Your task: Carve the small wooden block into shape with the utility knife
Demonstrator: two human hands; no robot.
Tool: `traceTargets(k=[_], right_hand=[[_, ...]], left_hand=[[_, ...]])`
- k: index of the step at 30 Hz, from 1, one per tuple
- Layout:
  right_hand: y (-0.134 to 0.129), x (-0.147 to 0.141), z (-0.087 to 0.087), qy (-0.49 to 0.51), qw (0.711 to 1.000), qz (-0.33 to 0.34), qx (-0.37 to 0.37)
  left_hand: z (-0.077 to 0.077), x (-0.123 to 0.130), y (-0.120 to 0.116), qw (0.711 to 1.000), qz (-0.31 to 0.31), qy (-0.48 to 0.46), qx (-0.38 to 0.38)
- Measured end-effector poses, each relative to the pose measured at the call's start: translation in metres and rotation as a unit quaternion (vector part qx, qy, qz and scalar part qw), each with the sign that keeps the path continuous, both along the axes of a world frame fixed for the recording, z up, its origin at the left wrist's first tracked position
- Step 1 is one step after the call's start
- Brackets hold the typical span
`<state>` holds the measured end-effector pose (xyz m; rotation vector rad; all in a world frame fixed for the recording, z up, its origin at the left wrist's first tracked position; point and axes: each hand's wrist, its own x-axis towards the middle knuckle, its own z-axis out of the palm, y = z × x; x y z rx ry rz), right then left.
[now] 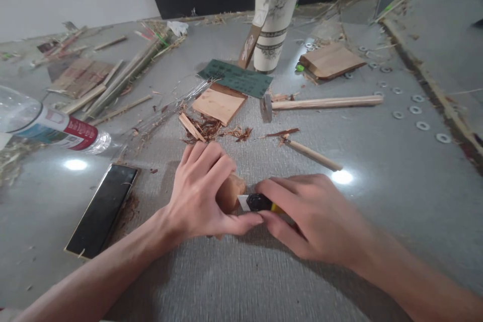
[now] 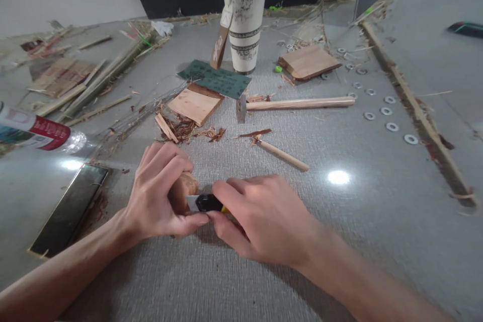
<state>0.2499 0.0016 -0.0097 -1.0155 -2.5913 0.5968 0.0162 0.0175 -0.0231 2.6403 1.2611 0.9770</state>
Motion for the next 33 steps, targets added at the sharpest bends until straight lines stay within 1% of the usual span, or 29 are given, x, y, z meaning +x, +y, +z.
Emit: traceTargets(k=[5, 13, 17, 20, 26, 29, 31, 33], right_hand=[[0.0002, 0.0007, 0.0003, -0.021, 1.0, 0.006, -0.011], [0.0031, 0.0017, 0.0013, -0.02, 0.998, 0.019, -0.049], [0.0047, 0.0007, -0.0016, -0.019, 0.998, 0.018, -0.055], [0.0053, 0.0001, -0.003, -0.031, 0.998, 0.01, -0.044], [0.0, -0.0055, -0.0012, -0.032, 0.998, -0.04, 0.022], [-0.0024, -0.0065, -0.0011, -0.014, 0.994, -0.104, 0.038], [-0.0015, -0.0041, -0.0017, -0.002, 0.988, -0.149, 0.048], [0.001, -0.0005, -0.002, 0.007, 0.983, -0.173, 0.058]], left_hand=[[0.0003, 0.0, 0.0003, 1.0, -0.007, 0.012, 0.006], [0.0002, -0.0007, 0.0017, 0.999, -0.015, 0.028, -0.016], [-0.0002, -0.0004, 0.0041, 0.999, -0.014, 0.029, -0.025], [-0.0002, -0.0005, 0.0055, 0.999, -0.011, 0.035, -0.023], [0.0027, -0.0012, 0.0037, 0.999, 0.018, 0.033, -0.035], [0.0062, -0.0012, 0.0006, 0.997, 0.051, 0.019, -0.059], [0.0074, -0.0013, -0.0011, 0.996, 0.061, 0.013, -0.061], [0.0066, -0.0015, -0.0014, 0.996, 0.066, 0.012, -0.059]])
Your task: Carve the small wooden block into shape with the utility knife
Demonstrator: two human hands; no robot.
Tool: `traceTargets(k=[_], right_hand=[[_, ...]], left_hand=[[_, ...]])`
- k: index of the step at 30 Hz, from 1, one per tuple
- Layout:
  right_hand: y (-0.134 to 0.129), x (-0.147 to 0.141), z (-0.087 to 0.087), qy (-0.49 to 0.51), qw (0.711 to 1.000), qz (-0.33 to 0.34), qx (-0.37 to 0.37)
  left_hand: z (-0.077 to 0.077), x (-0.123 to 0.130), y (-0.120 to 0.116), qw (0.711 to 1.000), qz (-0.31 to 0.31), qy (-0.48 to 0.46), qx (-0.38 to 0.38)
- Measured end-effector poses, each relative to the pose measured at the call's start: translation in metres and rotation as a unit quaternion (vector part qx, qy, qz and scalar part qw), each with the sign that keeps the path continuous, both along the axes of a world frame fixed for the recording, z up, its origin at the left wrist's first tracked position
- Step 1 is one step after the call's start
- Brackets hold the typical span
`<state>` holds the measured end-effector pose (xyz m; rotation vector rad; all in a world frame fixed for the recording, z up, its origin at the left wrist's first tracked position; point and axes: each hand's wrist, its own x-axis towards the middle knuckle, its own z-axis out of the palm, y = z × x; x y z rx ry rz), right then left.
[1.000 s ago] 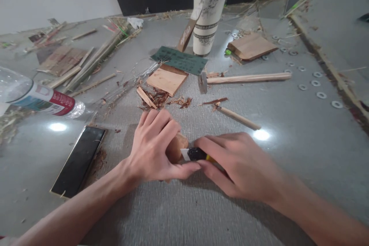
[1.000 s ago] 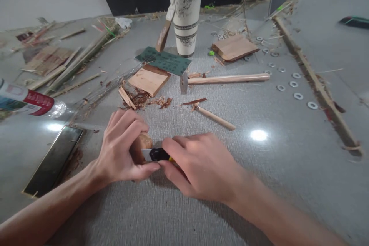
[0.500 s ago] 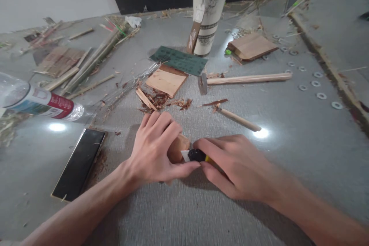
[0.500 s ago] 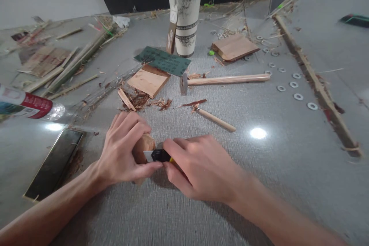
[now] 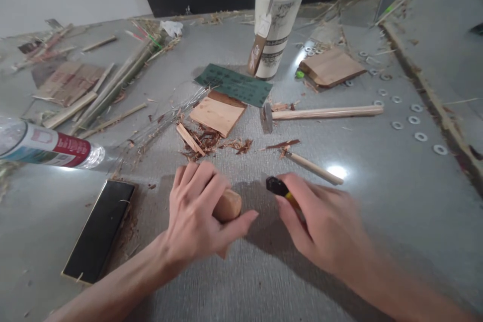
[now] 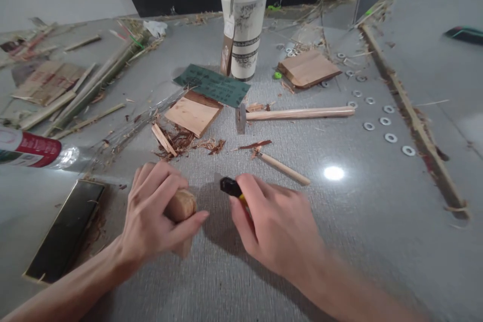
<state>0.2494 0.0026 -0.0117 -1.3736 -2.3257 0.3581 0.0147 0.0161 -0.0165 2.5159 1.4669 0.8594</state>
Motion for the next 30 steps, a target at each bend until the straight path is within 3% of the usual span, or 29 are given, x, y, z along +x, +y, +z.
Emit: traceTargets(k=[9, 17, 30], right_hand=[[0.0019, -0.0006, 0.0037, 0.041, 0.989, 0.125, -0.069], [0.0002, 0.0007, 0.0016, 0.005, 0.981, 0.162, -0.104], [-0.0008, 0.0006, 0.0066, -0.043, 0.98, 0.155, -0.113]], left_hand=[[-0.0079, 0.0003, 0.0049, 0.999, -0.017, 0.012, 0.026], [-0.0057, 0.0035, -0.0001, 0.998, -0.032, 0.031, 0.049], [-0.0045, 0.002, 0.0018, 0.995, -0.07, 0.057, 0.047]])
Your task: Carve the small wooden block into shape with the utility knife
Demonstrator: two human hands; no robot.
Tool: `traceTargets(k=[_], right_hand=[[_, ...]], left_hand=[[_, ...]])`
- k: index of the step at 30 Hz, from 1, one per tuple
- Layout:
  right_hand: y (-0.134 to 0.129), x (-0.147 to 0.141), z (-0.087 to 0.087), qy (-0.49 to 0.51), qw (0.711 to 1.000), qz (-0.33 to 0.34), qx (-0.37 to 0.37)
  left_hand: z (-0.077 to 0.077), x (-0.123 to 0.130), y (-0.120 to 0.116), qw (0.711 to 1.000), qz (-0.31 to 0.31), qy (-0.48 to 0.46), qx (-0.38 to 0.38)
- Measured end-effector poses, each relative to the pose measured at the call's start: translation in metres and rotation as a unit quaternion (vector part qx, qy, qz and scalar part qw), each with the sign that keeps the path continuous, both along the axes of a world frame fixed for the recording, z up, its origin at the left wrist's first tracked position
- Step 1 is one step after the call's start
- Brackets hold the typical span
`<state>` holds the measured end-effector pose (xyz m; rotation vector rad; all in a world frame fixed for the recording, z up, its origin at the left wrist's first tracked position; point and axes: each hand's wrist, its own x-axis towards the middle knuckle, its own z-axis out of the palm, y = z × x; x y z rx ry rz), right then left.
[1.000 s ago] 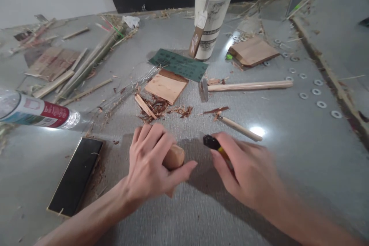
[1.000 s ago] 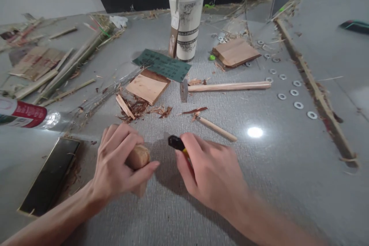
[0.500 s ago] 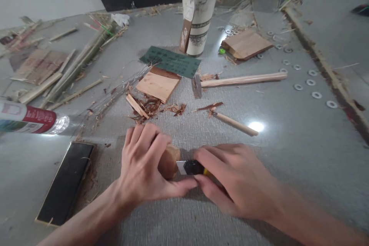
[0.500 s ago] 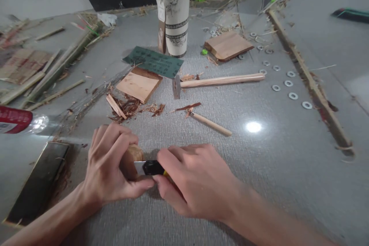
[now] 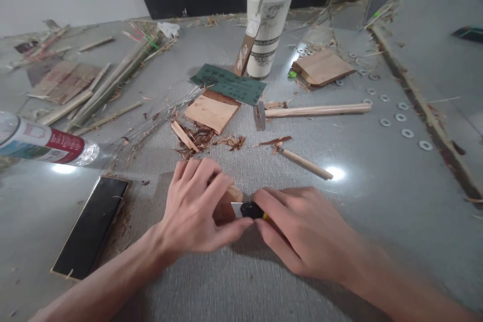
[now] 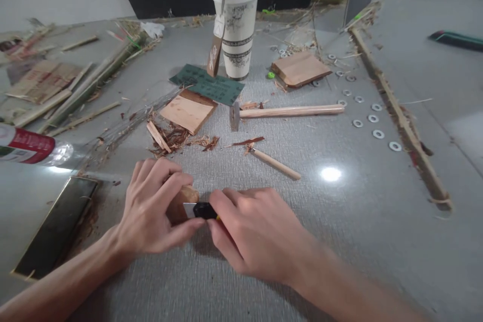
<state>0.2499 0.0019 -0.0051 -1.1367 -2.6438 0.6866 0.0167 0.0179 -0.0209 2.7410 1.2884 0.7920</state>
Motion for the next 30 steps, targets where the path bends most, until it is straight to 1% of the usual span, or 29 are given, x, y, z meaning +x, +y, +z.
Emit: traceTargets(k=[3, 5, 9, 11, 14, 16, 18, 21, 26, 30], right_hand=[[-0.001, 0.0, 0.001, -0.001, 1.0, 0.003, 0.0], [-0.003, -0.002, 0.001, 0.001, 1.0, -0.01, 0.016], [-0.006, -0.006, 0.0, 0.009, 0.994, -0.068, 0.088], [-0.005, -0.006, 0.0, 0.015, 0.988, -0.102, 0.117], [-0.001, 0.0, 0.001, 0.031, 0.977, -0.149, 0.147], [0.002, 0.004, 0.001, 0.049, 0.975, -0.157, 0.151], [0.004, 0.007, 0.001, 0.074, 0.977, -0.141, 0.139], [0.005, 0.006, -0.001, 0.095, 0.986, -0.093, 0.101], [0.003, 0.002, -0.003, 0.09, 0.995, -0.015, 0.046], [0.002, 0.0, -0.003, 0.073, 0.997, 0.01, 0.023]], left_hand=[[-0.001, -0.002, 0.001, 1.0, 0.002, 0.0, 0.007], [-0.001, -0.002, 0.0, 1.0, 0.007, -0.001, 0.02], [0.0, 0.0, -0.001, 0.999, 0.032, -0.013, 0.018], [0.001, 0.001, -0.002, 0.999, 0.032, -0.02, 0.022], [0.002, 0.001, -0.001, 0.999, 0.024, -0.017, 0.036], [0.001, 0.0, 0.0, 0.999, 0.03, -0.023, 0.03], [-0.001, -0.002, 0.002, 0.998, 0.041, -0.035, 0.024], [-0.003, -0.004, 0.003, 0.998, 0.041, -0.041, 0.024], [-0.004, -0.003, 0.001, 0.998, 0.034, -0.048, 0.018], [-0.005, -0.001, 0.0, 0.998, 0.029, -0.048, 0.017]])
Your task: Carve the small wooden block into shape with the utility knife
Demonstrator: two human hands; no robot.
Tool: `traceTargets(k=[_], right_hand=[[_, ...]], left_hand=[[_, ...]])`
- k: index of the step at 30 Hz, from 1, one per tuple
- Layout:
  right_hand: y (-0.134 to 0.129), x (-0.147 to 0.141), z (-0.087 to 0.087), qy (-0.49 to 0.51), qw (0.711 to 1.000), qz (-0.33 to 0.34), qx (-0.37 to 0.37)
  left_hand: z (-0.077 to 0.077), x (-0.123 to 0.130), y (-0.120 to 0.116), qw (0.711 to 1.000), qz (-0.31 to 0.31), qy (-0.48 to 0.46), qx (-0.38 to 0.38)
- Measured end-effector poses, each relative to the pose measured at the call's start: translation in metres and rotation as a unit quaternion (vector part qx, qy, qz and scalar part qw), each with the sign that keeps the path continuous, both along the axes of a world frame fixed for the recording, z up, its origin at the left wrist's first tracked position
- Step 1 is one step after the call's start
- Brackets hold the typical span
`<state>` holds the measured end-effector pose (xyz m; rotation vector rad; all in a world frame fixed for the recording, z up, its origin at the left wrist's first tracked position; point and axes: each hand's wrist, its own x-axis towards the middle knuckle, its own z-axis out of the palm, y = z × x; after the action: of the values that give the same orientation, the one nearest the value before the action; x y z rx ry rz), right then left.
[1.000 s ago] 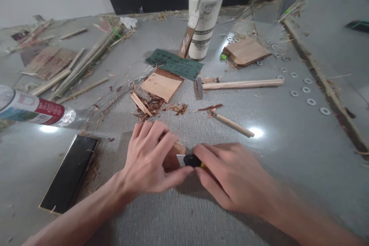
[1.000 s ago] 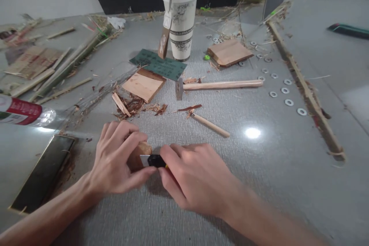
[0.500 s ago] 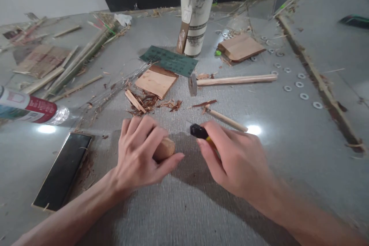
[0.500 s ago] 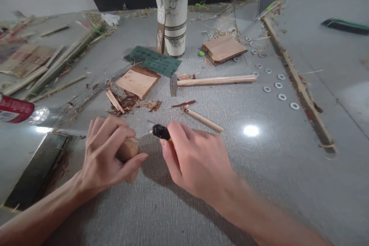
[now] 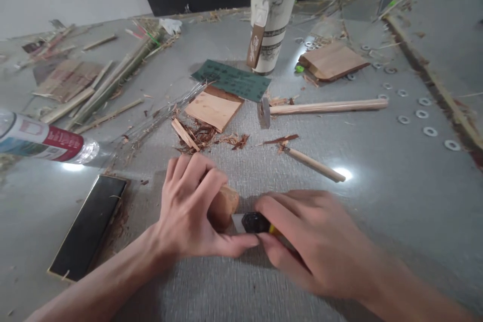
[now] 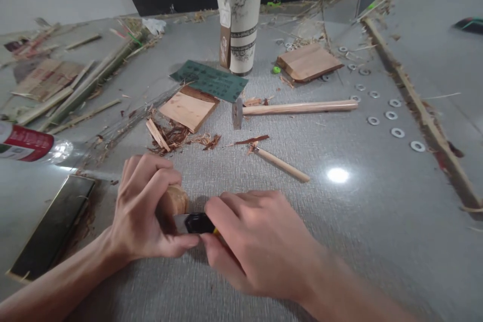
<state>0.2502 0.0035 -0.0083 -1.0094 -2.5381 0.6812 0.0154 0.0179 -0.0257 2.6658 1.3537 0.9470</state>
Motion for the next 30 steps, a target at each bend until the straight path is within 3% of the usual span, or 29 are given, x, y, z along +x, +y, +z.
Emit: traceTargets(k=[7, 14, 17, 22, 30], right_hand=[[0.002, 0.001, -0.005, -0.043, 0.999, 0.008, 0.003], [-0.004, -0.004, -0.003, -0.028, 0.999, 0.021, 0.041], [-0.003, -0.002, 0.001, 0.009, 0.997, -0.036, 0.068], [0.01, 0.011, 0.002, 0.059, 0.973, -0.196, 0.105], [0.008, 0.006, -0.004, 0.068, 0.994, -0.084, 0.029]], left_hand=[[0.001, 0.0, 0.0, 1.0, -0.013, 0.012, 0.001], [0.008, -0.002, 0.005, 0.997, -0.074, -0.033, -0.02], [0.01, 0.0, 0.004, 0.996, -0.073, -0.046, -0.024], [0.005, 0.0, 0.0, 0.996, -0.065, -0.037, 0.045], [0.002, -0.003, 0.004, 0.998, -0.028, -0.063, 0.01]])
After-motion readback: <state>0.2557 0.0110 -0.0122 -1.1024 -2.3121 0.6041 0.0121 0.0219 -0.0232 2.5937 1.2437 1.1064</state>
